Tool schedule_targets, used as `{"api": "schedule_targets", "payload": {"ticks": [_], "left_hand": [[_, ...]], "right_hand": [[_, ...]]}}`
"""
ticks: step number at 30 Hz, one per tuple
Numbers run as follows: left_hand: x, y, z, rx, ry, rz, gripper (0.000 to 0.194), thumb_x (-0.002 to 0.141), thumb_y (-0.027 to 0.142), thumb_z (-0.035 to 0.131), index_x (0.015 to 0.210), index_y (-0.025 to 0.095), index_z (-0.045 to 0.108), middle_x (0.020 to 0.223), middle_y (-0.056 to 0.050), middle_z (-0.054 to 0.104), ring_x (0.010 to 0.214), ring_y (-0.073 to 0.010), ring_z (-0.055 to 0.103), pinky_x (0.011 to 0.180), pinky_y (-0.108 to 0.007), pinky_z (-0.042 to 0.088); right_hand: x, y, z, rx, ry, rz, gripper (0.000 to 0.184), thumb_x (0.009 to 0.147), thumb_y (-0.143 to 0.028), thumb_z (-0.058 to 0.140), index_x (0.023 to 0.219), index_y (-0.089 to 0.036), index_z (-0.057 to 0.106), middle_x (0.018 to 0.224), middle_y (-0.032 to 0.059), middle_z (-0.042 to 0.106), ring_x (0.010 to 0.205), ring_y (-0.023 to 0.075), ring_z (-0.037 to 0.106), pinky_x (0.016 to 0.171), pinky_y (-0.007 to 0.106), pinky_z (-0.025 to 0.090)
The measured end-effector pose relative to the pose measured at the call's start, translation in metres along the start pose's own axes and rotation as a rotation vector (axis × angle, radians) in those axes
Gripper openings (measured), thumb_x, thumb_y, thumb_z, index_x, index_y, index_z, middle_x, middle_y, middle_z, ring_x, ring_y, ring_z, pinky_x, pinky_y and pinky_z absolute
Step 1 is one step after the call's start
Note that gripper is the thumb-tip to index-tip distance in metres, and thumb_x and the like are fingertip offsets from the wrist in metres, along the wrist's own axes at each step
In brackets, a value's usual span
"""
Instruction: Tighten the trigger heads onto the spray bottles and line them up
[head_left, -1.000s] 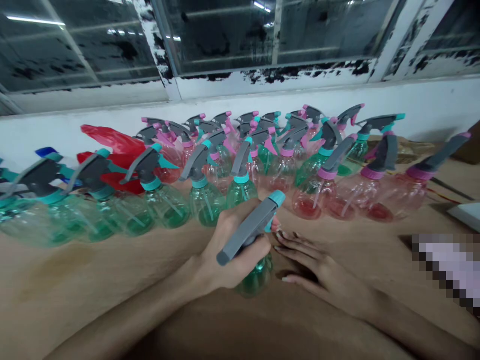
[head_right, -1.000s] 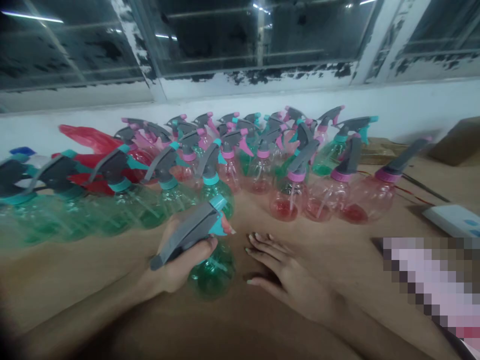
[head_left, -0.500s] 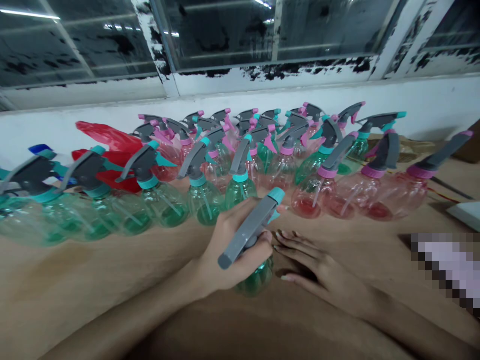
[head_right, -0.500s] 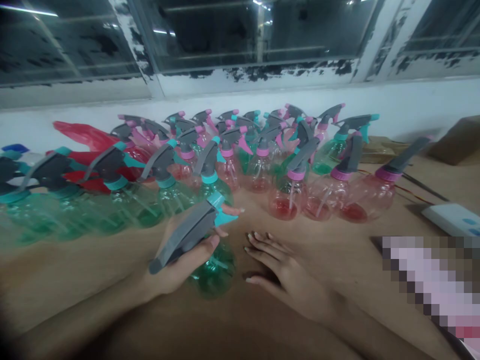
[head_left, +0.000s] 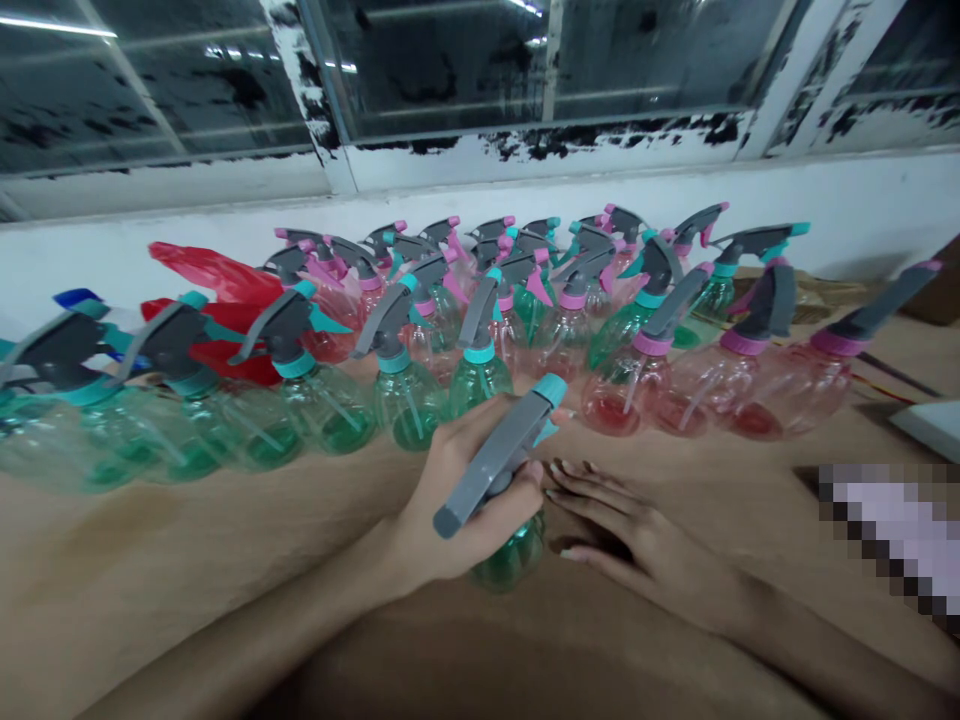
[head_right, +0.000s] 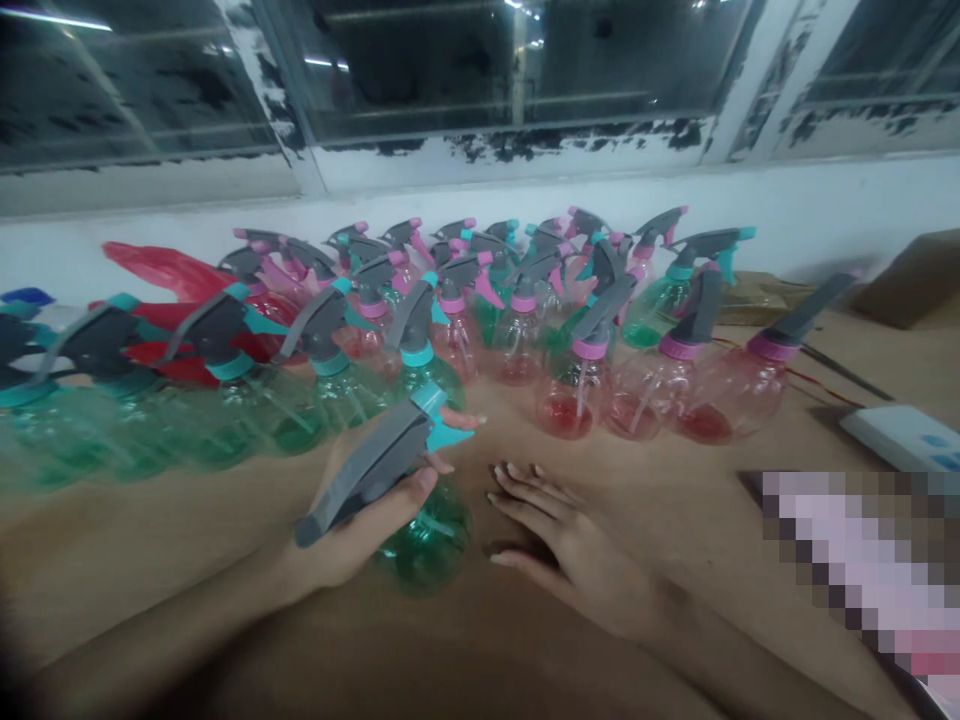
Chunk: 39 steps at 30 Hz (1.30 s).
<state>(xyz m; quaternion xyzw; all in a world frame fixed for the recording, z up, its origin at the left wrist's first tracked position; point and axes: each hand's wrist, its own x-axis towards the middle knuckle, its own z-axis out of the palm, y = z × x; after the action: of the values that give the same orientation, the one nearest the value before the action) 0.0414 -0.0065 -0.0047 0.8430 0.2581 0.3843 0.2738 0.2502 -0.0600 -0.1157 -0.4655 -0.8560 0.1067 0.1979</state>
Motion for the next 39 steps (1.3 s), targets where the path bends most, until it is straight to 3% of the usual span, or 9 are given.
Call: {"api": "schedule_targets", "payload": {"ticks": [39], "left_hand": [[0.0002, 0.0007, 0.0000, 0.021, -0.015, -0.032, 0.034, 0.073, 0.012, 0.049, 0.104, 0.023, 0.058, 0.076, -0.001, 0.056, 0.067, -0.0160, 0.057, 0.064, -0.029, 0.048]], "right_hand": [[0.0003, -0.0002, -0.0002, -0.006, 0.003, 0.001, 0.054, 0.087, -0.041, 0.049, 0.137, -0.028, 0.033, 0.138, 0.0024, 0.045, 0.129, 0.0216, 0.037, 0.106, 0.047, 0.033]]}}
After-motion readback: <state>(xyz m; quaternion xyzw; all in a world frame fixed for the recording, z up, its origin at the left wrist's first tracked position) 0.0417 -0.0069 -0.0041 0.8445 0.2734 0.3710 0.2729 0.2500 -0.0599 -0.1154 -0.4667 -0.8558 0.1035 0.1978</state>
